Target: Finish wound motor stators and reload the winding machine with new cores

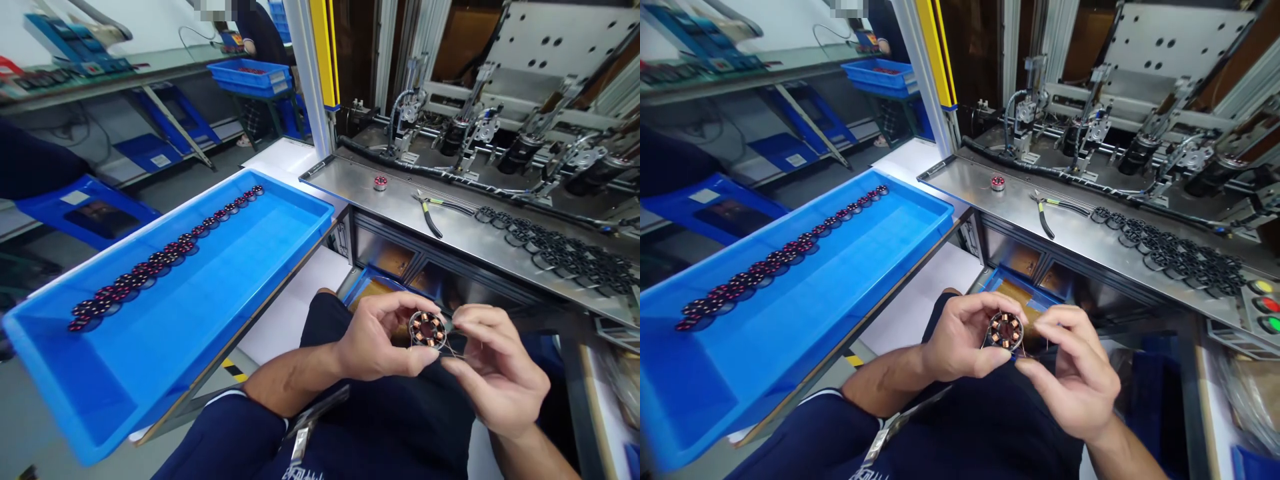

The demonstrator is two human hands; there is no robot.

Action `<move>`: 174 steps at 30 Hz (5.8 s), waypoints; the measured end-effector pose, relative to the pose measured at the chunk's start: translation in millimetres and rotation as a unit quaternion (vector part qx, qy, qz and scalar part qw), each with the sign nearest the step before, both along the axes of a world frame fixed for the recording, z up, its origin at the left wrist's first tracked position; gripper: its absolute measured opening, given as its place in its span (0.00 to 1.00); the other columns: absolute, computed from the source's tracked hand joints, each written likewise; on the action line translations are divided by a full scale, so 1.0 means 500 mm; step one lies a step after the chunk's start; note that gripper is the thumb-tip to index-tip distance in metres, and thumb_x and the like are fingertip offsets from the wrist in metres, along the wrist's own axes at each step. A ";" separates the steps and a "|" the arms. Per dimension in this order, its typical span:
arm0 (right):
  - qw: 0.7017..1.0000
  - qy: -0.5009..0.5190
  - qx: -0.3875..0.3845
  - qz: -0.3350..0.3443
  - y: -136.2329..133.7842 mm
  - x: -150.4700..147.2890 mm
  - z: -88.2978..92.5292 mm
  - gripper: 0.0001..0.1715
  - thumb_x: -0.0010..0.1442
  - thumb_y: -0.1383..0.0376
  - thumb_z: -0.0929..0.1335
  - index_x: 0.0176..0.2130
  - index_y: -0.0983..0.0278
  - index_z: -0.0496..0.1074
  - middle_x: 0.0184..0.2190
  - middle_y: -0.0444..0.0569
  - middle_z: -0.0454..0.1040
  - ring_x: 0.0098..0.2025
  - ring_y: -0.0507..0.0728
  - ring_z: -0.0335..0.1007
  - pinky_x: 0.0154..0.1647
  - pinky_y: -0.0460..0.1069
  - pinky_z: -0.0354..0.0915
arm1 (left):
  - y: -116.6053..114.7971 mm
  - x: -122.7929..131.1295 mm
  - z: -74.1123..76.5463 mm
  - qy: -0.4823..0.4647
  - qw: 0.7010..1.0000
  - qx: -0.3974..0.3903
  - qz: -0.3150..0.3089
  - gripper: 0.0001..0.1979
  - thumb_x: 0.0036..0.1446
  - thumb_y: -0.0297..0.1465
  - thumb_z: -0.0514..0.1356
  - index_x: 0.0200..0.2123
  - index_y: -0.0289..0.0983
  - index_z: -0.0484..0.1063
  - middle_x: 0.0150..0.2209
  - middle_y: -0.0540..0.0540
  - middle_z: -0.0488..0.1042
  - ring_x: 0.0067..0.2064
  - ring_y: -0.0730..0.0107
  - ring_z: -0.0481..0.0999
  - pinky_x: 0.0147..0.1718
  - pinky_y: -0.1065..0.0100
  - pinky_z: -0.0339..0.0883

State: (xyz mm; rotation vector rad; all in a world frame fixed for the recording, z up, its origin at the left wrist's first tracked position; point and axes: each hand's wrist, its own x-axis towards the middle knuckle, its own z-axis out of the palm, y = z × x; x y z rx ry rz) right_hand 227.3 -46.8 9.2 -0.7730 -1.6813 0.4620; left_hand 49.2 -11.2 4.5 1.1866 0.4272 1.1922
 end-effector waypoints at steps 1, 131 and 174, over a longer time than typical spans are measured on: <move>0.999 -0.017 -0.003 0.028 0.008 0.007 0.006 0.30 0.53 0.75 0.75 0.55 0.61 0.74 0.45 0.54 0.72 0.47 0.61 0.70 0.43 0.58 0.71 | -0.002 -0.002 0.000 -0.006 0.999 -0.033 -0.027 0.20 0.43 0.26 0.72 0.42 0.33 0.77 0.37 0.43 0.81 0.36 0.69 0.79 0.39 0.69 0.75; 0.927 0.212 -0.310 0.022 -0.021 -0.013 -0.001 0.10 0.64 0.64 0.69 0.31 0.63 0.76 0.27 0.46 0.69 0.26 0.51 0.67 0.27 0.46 0.67 | -0.009 -0.012 0.019 0.167 0.909 0.341 0.170 0.22 0.56 0.26 0.66 0.55 0.34 0.73 0.46 0.36 0.79 0.47 0.62 0.81 0.47 0.65 0.78; 0.972 -0.200 -0.054 -0.112 -0.023 0.045 0.154 0.05 0.64 0.71 0.68 0.35 0.62 0.72 0.29 0.45 0.75 0.30 0.51 0.72 0.29 0.46 0.67 | 0.011 0.033 0.020 -0.203 0.957 -0.159 -0.133 0.21 0.47 0.32 0.74 0.36 0.39 0.64 0.49 0.46 0.76 0.57 0.58 0.77 0.52 0.61 0.73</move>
